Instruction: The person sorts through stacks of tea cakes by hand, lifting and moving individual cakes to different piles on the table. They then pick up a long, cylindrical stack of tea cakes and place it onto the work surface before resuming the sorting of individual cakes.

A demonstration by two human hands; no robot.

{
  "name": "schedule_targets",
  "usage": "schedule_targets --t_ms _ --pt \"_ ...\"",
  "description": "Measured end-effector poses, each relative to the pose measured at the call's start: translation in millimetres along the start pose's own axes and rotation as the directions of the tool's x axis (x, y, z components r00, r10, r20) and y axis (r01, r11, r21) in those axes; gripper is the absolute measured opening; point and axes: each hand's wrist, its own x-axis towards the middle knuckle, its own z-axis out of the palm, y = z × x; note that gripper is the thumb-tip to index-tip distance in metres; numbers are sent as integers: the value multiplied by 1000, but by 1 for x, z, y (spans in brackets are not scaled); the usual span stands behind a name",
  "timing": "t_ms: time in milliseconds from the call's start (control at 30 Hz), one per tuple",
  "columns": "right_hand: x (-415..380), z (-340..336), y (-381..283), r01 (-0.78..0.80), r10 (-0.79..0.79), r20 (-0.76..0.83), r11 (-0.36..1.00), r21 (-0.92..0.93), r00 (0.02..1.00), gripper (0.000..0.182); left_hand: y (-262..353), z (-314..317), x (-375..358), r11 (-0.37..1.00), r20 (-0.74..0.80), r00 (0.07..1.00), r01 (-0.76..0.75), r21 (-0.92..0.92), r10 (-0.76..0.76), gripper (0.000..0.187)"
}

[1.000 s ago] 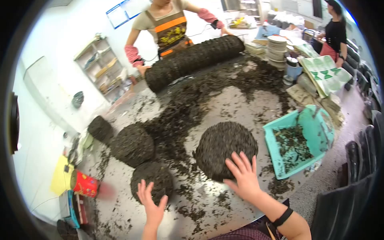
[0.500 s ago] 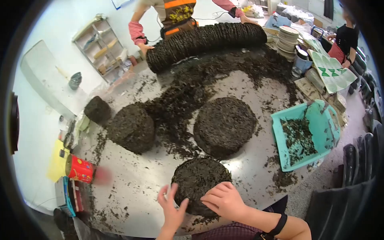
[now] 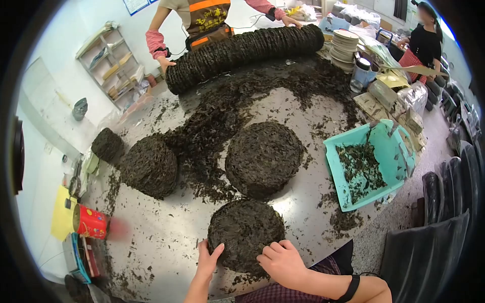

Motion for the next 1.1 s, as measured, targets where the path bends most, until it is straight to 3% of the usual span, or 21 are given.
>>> schedule_targets --t_ms 33,100,200,433,500,533,600,633,667,700,733,767,833,900,933,967,1000,1033,1100 --pt "0 -1 -2 -5 5 -4 1000 -1 1000 8 9 -1 -3 1000 5 1000 -3 4 3 74" --pt "0 -4 -3 -19 20 18 999 -51 1000 8 30 -1 -9 929 102 987 154 -337 -127 79" --pt "-1 -6 1 -35 40 63 997 -72 997 14 21 -5 -8 860 165 971 231 -455 -174 84" --pt "-16 4 17 37 -38 -64 999 -15 997 11 35 2 -22 802 141 968 251 -542 -208 87" --pt "-21 2 20 -70 124 -176 956 284 977 7 54 3 -27 820 38 916 375 -432 -399 87" --pt "-24 -7 24 -87 140 -181 959 271 974 7 56 7 -30 797 2 924 330 -506 -382 76" --pt "-28 -38 40 -230 473 -397 821 523 787 4 42 6 -34 801 -1 955 250 -543 -298 77" --pt "-35 -41 65 -303 568 -567 814 496 597 7 38 5 -33 795 -33 974 163 -584 -224 78" --pt "-42 -54 95 22 830 -398 424 905 391 15 41 4 -35 794 -12 977 167 -584 -215 78" --pt "-42 -65 125 52 939 -332 329 943 91 33 48 0 -39 796 13 973 197 -573 -231 76" --pt "-49 -72 148 208 990 -134 141 968 -46 57 54 -3 -42 797 35 969 221 -562 -244 74" --pt "-59 -77 160 318 999 -7 23 948 -51 66 59 -3 -44 796 49 973 214 -566 -226 74" --pt "-57 -78 150 187 994 -45 26 982 100 60 63 -2 -48 773 29 973 200 -602 -229 72" --pt "-42 -75 116 -23 949 45 -40 999 312 35 65 0 -50 782 -4 975 176 -598 -223 75" --pt "-38 -57 110 -102 885 80 -37 994 459 33 64 0 -50 761 -27 975 154 -630 -220 77" --pt "-25 -53 93 -190 837 95 10 982 539 34 68 -2 -51 740 -61 973 126 -661 -221 80" --pt "-13 -38 87 -185 759 141 -27 982 636 45 74 -2 -55 772 -117 974 79 -631 -195 85" --pt "0 -27 81 -173 715 212 -128 977 667 64 72 -3 -58 776 -148 969 61 -628 -196 85" --pt "37 -23 72 -93 697 396 -431 898 598 85 61 -6 -60 914 -343 939 -122 -388 -20 92"
